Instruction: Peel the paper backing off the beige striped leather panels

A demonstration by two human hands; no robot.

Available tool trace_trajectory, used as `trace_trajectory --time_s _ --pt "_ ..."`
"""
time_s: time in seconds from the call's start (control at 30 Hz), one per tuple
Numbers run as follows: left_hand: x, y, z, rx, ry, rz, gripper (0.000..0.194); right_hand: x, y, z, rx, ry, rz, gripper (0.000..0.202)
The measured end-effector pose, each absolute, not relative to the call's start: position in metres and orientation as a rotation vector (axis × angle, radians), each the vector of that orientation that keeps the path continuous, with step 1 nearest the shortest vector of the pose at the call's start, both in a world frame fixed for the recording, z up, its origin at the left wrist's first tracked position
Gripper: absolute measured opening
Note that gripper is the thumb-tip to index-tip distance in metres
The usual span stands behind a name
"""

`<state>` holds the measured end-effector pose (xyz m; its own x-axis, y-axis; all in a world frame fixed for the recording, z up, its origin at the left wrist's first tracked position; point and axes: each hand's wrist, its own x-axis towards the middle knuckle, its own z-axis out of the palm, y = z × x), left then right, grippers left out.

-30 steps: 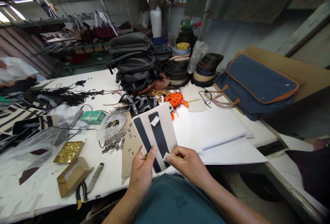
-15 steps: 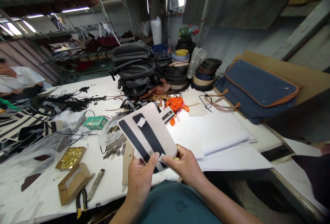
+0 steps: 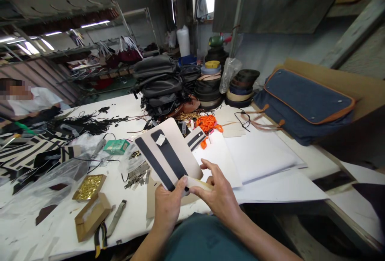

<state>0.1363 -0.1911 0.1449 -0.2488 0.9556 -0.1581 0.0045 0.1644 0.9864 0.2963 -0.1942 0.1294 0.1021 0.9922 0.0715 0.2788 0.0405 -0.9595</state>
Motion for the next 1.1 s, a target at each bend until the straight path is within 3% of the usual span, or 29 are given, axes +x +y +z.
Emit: trace_trajectory --time_s 0.1,0.23,0.3,0.4,0.8,1.0,1.1 --pt "0.137 -0.189 0.144 1.076 1.595 1.266 0.036 0.298 -0.198 0.132 -1.411 -1.432 0.763 0.055" --pt "0.138 -0.191 0.139 1.168 1.618 1.209 0.034 0.299 -0.194 0.134 -1.390 -1.453 1.141 0.020" --pt "0.138 -0.191 0.138 1.192 1.614 1.202 0.035 0.301 -0.190 0.136 -1.384 -1.439 1.326 0.014" --pt "0.139 -0.190 0.137 1.256 1.579 1.205 0.035 0.304 -0.185 0.141 -1.361 -1.544 1.374 0.022" --pt "0.132 -0.178 0.132 1.071 1.582 1.163 0.033 0.292 -0.175 0.142 -1.324 -1.915 1.052 0.039" --pt "0.092 -0.159 0.097 1.015 1.829 1.135 0.036 0.263 -0.196 0.172 -0.573 -2.165 1.450 0.034" --pt "0.050 -0.181 0.085 0.875 1.967 1.148 0.035 0.259 -0.185 0.168 -0.676 -1.929 1.556 0.028"
